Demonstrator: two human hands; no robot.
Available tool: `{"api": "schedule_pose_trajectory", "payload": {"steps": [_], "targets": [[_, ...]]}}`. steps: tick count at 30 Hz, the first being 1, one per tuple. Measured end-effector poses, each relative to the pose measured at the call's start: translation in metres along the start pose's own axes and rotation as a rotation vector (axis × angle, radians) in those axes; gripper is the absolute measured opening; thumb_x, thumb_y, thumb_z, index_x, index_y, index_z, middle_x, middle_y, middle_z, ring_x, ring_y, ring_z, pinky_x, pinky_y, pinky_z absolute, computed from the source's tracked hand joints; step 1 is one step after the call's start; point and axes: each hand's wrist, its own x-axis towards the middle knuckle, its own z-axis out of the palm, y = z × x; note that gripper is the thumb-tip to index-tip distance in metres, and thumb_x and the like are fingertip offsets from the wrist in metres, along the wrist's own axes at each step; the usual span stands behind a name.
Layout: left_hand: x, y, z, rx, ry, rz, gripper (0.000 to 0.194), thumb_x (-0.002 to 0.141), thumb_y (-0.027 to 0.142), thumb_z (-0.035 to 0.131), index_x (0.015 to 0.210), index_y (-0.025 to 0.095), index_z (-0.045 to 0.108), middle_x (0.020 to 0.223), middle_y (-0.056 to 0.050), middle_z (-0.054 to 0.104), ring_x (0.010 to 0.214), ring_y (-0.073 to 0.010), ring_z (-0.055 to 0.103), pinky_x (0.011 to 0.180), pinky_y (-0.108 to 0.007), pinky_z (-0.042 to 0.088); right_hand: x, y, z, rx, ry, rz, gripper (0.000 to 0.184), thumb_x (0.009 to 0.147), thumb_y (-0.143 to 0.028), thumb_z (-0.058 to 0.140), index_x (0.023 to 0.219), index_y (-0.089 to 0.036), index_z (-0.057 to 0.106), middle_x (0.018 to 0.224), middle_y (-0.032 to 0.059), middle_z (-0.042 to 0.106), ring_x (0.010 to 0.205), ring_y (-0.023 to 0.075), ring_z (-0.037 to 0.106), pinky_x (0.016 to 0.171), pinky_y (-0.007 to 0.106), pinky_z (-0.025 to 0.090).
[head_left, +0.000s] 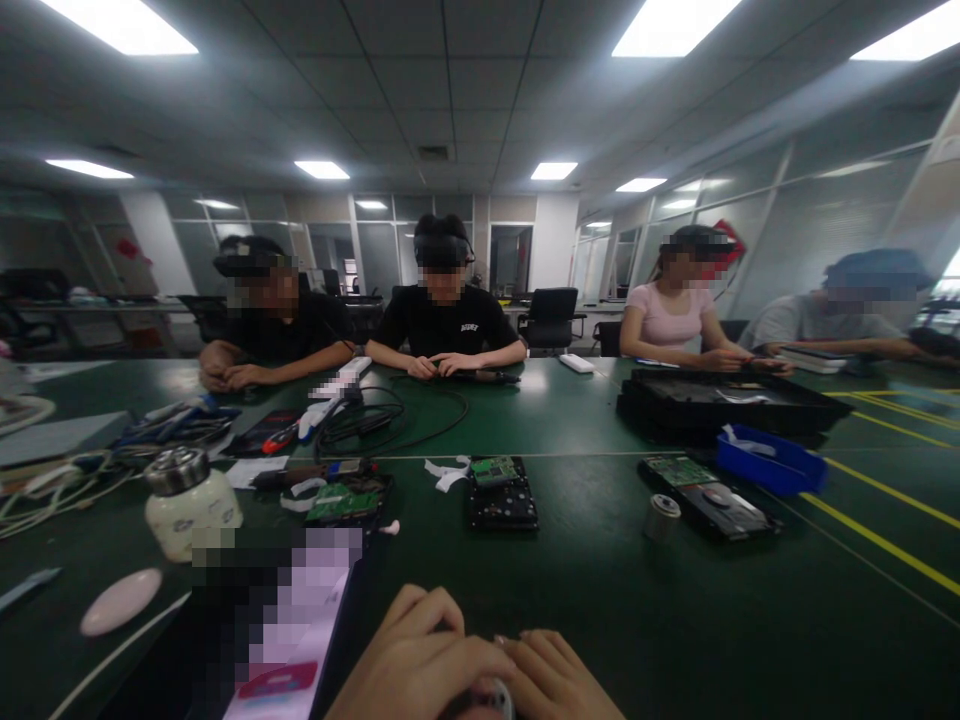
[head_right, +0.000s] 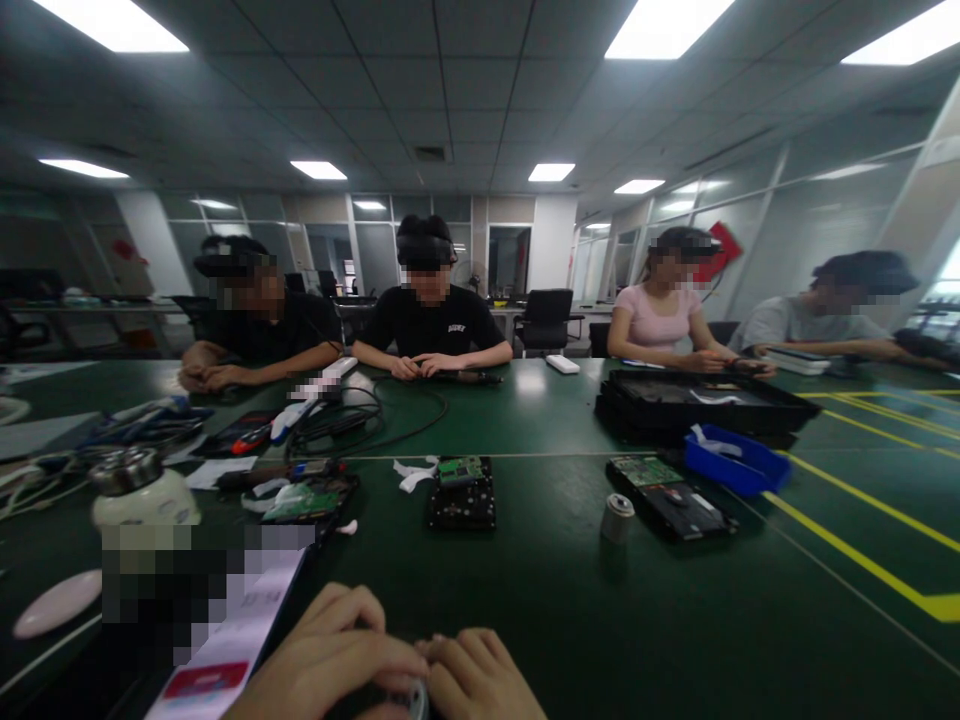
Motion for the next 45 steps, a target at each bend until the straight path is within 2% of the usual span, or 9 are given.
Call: {"api": "schedule_pose_trajectory", "payload": {"steps": [3, 8, 19, 25, 29, 33, 37, 41, 45], "targets": [[-0.001, -0.002, 0.001, -0.023, 0.007, -0.022, 0.024, 0.077, 0.017, 0.075, 0.097, 0.022, 0.064, 0.08, 0.003, 0.074, 0.072, -0.0167, 0.06, 0.063, -0.026, 0.042, 0.002, 0.0, -0.001, 0.003, 0.018, -0.005, 0.057, 0.101, -0.052, 0.01, 0.103, -0.021, 0.058, 0.089, 0.0017, 0.069, 0.076, 0.0165, 0.062, 0.069, 0.029, 0.045], [-0.001, -0.003, 0.001, -0.086, 0.052, 0.096, 0.023, 0.086, 0.019, 0.066, 0.107, 0.024, 0.061, 0.094, 0.002, 0.075, 0.086, -0.0168, 0.063, 0.07, -0.025, 0.044, 0.003, 0.001, -0.004, -0.02, 0.009, -0.056, 0.052, 0.102, -0.05, 0.013, 0.104, -0.021, 0.057, 0.093, 0.0023, 0.07, 0.076, 0.0165, 0.063, 0.069, 0.03, 0.046], [-0.002, -0.001, 0.003, -0.007, 0.142, 0.129, 0.01, 0.094, 0.028, 0.054, 0.098, 0.023, 0.062, 0.076, 0.005, 0.073, 0.069, -0.0137, 0.059, 0.063, -0.024, 0.039, 0.001, 0.003, -0.005, -0.004, -0.039, -0.053, 0.055, 0.1, -0.054, 0.012, 0.111, -0.02, 0.054, 0.101, 0.004, 0.07, 0.085, 0.0178, 0.064, 0.072, 0.031, 0.048], [-0.002, 0.0, 0.007, 0.039, 0.22, 0.12, 0.02, 0.098, 0.034, 0.047, 0.093, 0.024, 0.063, 0.067, 0.004, 0.07, 0.061, -0.0146, 0.056, 0.06, -0.027, 0.035, 0.0, 0.003, -0.008, 0.004, -0.138, -0.04, 0.034, 0.101, -0.046, 0.034, 0.112, -0.02, 0.054, 0.107, 0.0029, 0.068, 0.091, 0.0169, 0.064, 0.078, 0.03, 0.048], [-0.004, 0.003, 0.007, 0.028, 0.224, 0.096, 0.007, 0.092, 0.026, 0.059, 0.089, 0.024, 0.064, 0.066, 0.005, 0.07, 0.06, -0.0149, 0.055, 0.06, -0.028, 0.036, 0.0, 0.001, -0.009, -0.013, -0.176, -0.026, 0.033, 0.098, -0.047, 0.043, 0.111, -0.019, 0.055, 0.107, 0.0035, 0.068, 0.089, 0.0175, 0.064, 0.078, 0.031, 0.048], [-0.009, -0.001, 0.007, -0.009, 0.207, -0.047, 0.012, 0.087, 0.014, 0.062, 0.093, 0.024, 0.065, 0.076, 0.003, 0.072, 0.068, -0.0158, 0.06, 0.064, -0.028, 0.041, 0.002, 0.0, -0.011, -0.001, -0.178, 0.005, 0.037, 0.098, -0.051, 0.04, 0.106, -0.02, 0.057, 0.104, 0.0032, 0.069, 0.085, 0.0179, 0.064, 0.078, 0.031, 0.048], [-0.01, -0.019, 0.013, -0.109, 0.139, -0.347, 0.031, 0.083, 0.004, 0.06, 0.104, 0.027, 0.065, 0.093, 0.0, 0.072, 0.086, -0.0185, 0.065, 0.075, -0.031, 0.049, 0.002, -0.001, -0.012, -0.007, -0.219, 0.008, 0.028, 0.099, -0.043, 0.044, 0.103, -0.02, 0.058, 0.112, 0.004, 0.068, 0.091, 0.0185, 0.064, 0.08, 0.031, 0.047], [-0.008, -0.04, 0.021, -0.161, -0.004, -0.613, 0.036, 0.079, 0.0, 0.058, 0.104, 0.023, 0.068, 0.098, -0.004, 0.07, 0.092, -0.0209, 0.067, 0.085, -0.038, 0.048, -0.001, 0.001, -0.01, -0.009, -0.196, -0.003, 0.028, 0.101, -0.041, 0.04, 0.106, -0.019, 0.057, 0.112, 0.0039, 0.068, 0.092, 0.0193, 0.064, 0.081, 0.032, 0.046], [-0.01, -0.053, 0.026, -0.217, -0.097, -0.673, 0.038, 0.076, 0.0, 0.057, 0.104, 0.024, 0.068, 0.098, -0.003, 0.068, 0.092, -0.0198, 0.068, 0.086, -0.035, 0.048, -0.001, 0.003, -0.01, -0.015, -0.218, -0.019, 0.026, 0.1, -0.039, 0.042, 0.107, -0.018, 0.056, 0.115, 0.0041, 0.067, 0.094, 0.0199, 0.065, 0.081, 0.033, 0.048]]}}
